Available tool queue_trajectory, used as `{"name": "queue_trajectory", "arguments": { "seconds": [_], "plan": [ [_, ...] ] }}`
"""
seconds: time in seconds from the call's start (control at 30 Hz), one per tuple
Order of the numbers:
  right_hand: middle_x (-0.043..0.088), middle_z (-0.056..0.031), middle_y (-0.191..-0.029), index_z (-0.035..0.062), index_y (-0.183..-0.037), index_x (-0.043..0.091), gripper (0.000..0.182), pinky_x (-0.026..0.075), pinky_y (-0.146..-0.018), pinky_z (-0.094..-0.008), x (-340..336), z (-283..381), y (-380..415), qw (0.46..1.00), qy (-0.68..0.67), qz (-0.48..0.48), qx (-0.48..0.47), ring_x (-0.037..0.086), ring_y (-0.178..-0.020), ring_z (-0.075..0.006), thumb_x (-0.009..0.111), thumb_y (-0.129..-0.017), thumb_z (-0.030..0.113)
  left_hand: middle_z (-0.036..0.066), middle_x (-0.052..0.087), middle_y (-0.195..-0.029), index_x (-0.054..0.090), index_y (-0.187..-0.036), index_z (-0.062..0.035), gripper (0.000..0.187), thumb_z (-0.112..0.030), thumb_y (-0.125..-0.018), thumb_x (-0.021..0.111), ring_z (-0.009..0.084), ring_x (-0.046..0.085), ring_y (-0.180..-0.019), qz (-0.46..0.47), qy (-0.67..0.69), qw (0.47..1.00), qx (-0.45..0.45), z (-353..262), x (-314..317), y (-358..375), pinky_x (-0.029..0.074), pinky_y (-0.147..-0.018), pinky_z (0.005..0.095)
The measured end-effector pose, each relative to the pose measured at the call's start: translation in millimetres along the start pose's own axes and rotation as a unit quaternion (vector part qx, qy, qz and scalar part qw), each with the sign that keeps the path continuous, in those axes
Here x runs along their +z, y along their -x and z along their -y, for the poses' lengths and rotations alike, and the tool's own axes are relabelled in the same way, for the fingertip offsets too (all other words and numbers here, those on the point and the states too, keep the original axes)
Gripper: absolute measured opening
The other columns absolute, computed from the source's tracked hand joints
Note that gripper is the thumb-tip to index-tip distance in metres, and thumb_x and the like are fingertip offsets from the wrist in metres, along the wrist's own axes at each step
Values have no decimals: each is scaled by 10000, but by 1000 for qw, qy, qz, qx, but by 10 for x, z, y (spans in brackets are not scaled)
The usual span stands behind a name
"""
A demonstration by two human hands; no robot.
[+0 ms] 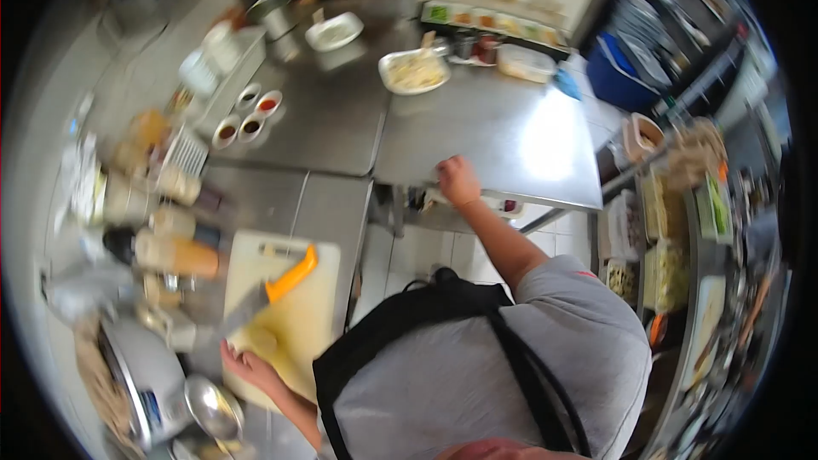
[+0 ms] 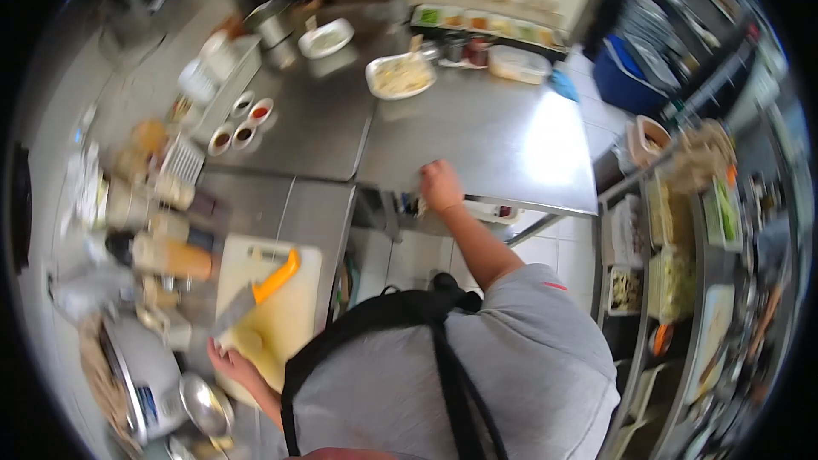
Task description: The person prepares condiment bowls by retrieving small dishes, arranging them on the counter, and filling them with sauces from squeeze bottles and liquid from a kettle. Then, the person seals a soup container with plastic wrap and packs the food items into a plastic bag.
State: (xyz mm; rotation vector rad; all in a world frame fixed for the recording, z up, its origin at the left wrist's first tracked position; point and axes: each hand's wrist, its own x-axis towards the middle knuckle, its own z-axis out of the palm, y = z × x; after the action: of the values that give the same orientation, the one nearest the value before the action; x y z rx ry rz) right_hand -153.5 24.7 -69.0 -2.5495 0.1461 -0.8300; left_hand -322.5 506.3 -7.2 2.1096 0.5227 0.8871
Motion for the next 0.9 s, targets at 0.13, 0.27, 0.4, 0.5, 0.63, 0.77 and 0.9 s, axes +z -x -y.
{"name": "queue_trajectory", "arguments": {
  "seconds": [0.13,0.27,0.4,0.5,0.63,0.77,0.9],
  "plan": [
    [537,-116,-796,86,-771,573,109,414,-684,-380,72,-82,-43,997,42,32,-47,508,-779,-293,557,-665,72,137,367,-1133,341,-1228,-70,494,-70,-768,520,230,424,-918,26,-29,992,-118,49,-169,144,407,-747,328],
    [550,-110,-816,69,-891,564,186,441,-631,-323,206,46,-195,975,-178,45,125,544,-720,-241,501,-719,33,186,384,-1121,347,-1214,-36,622,-170,-688,650,296,408,-1001,50,-111,983,-135,18,-245,399,362,-849,358],
    [549,-117,-860,77,-955,548,207,448,-676,-314,311,1351,-88,915,-299,233,-139,550,-760,-247,483,-759,57,224,367,-1144,346,-1211,-17,685,-201,-646,687,351,374,-1054,84,-167,966,-181,-100,-170,533,323,-903,398],
    [528,-114,-883,92,-962,551,263,412,-760,-370,508,2181,205,811,-294,367,-348,497,-869,-291,534,-701,115,225,375,-1137,379,-1189,-15,653,-198,-642,685,356,380,-1047,93,-188,961,-178,-109,-65,473,324,-904,397],
    [531,-72,-895,163,-960,568,276,356,-766,-375,456,2733,490,850,-102,360,-370,481,-901,-235,542,-686,156,210,433,-1060,459,-1108,-6,529,-184,-654,662,345,425,-988,90,-192,967,-141,-26,25,407,352,-869,385],
    [525,-49,-932,185,-976,567,295,343,-768,-371,539,2832,542,844,-51,391,-363,463,-938,-219,555,-681,182,190,477,-963,494,-1049,-2,447,-174,-664,642,330,463,-913,76,-235,961,-124,-89,99,341,377,-817,383],
    [513,-47,-983,185,-983,562,299,346,-777,-377,503,2725,613,843,-150,368,-364,446,-968,-226,555,-684,175,196,482,-935,485,-1055,4,460,-180,-662,637,336,464,-902,71,-214,968,-111,-104,105,302,380,-806,386]
  ]
}}
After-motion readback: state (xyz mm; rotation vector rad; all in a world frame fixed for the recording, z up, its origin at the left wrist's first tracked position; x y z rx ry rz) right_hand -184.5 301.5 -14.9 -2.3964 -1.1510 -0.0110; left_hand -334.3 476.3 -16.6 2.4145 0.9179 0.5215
